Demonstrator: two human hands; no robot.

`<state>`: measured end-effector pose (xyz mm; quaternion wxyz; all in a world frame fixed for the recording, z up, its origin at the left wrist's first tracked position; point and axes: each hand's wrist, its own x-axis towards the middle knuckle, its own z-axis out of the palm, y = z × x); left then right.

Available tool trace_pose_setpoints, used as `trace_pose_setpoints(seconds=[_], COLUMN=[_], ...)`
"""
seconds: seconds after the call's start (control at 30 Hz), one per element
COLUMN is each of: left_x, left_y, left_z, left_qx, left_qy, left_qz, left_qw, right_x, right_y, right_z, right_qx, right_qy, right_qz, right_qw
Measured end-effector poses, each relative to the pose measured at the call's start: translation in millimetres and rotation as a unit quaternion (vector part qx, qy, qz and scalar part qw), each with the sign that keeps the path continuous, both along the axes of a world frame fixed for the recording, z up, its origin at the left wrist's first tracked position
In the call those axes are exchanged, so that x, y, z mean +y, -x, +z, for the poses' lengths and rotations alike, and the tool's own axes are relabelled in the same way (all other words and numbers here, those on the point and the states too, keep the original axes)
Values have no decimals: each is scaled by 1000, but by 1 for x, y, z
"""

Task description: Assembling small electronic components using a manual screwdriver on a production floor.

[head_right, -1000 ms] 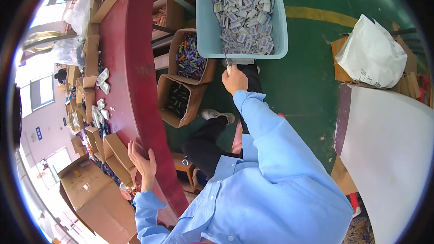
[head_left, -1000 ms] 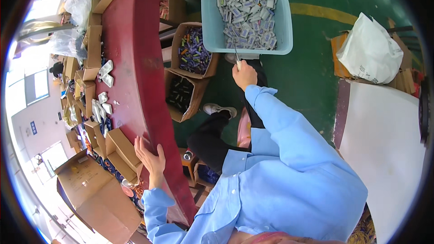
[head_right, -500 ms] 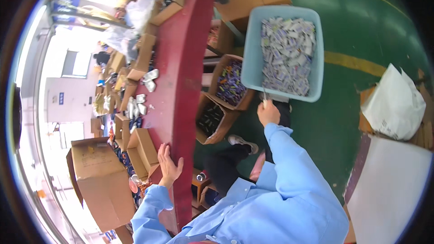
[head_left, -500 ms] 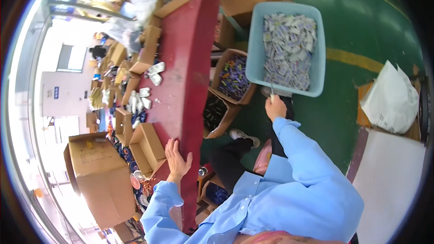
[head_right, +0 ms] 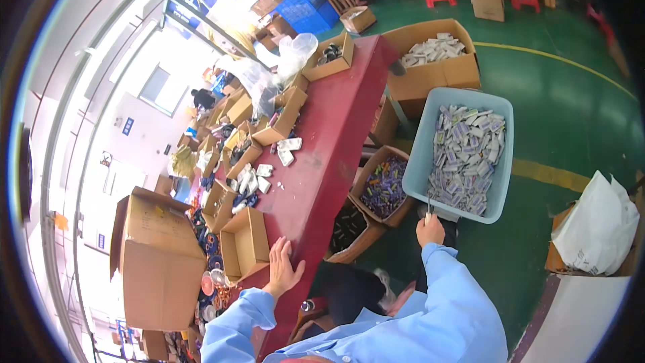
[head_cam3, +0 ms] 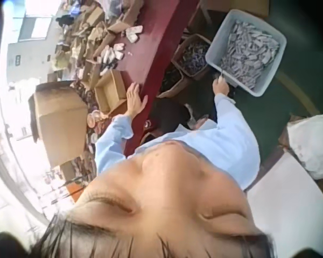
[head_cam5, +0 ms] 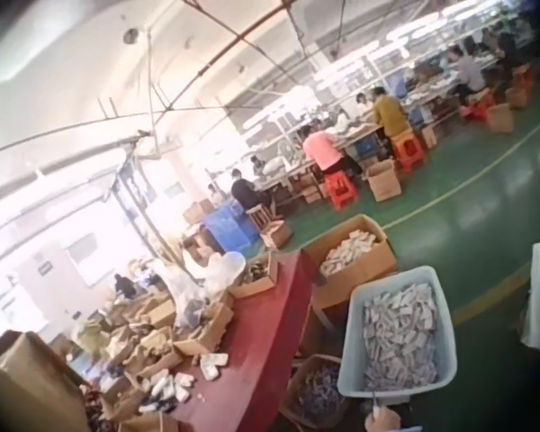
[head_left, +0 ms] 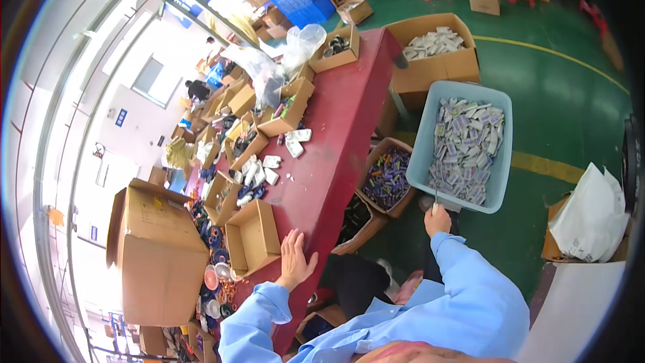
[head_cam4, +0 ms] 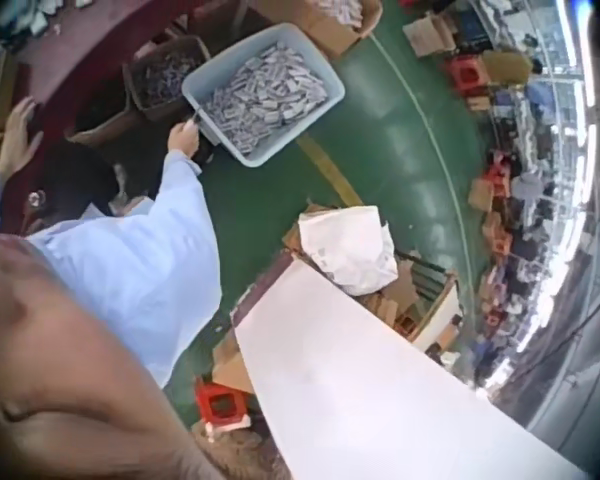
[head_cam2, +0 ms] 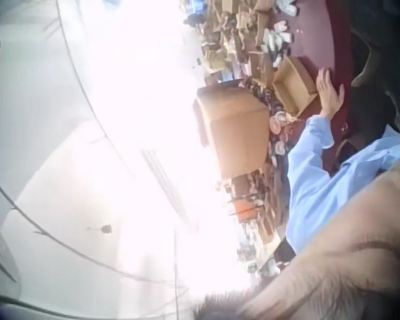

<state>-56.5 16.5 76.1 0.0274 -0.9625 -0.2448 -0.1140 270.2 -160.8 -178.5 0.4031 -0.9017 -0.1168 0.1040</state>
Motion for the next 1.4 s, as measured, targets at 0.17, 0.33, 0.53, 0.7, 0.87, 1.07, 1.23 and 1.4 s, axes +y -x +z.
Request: trace_pose_setpoints(seconds=[0.17,0.33,0.53,0.7,0.87,1.07,1.23,1.4], left_x=[4,6,13,13,18,25,25,23], left_y=[4,2,6,10,5,10,10,20], left_z=[0,0,-8,-8,-11,-17,-17,-12], left_qx=[-28,-66,-65,-48,-46,-31,26,91], left_qy=[22,33,57,97,136,159,174,114], left_qz=[14,1,-4,-12,2,15,52,70], left_qw=[999,997,996,994,990,987,983,987], right_x=[-3,-7,-63,-120,-124,-75,-19,49], right_y=[2,-12,-37,-56,-77,-148,-221,-247], right_z=[0,-15,-17,-32,-44,-100,-170,-233], right_qx=[-21,-14,-14,-1,45,10,38,109], right_qy=[11,-90,-136,-33,30,69,91,193], right_qz=[17,-93,-230,-236,-246,-145,-50,-6], right_qw=[1000,992,963,971,968,987,994,975])
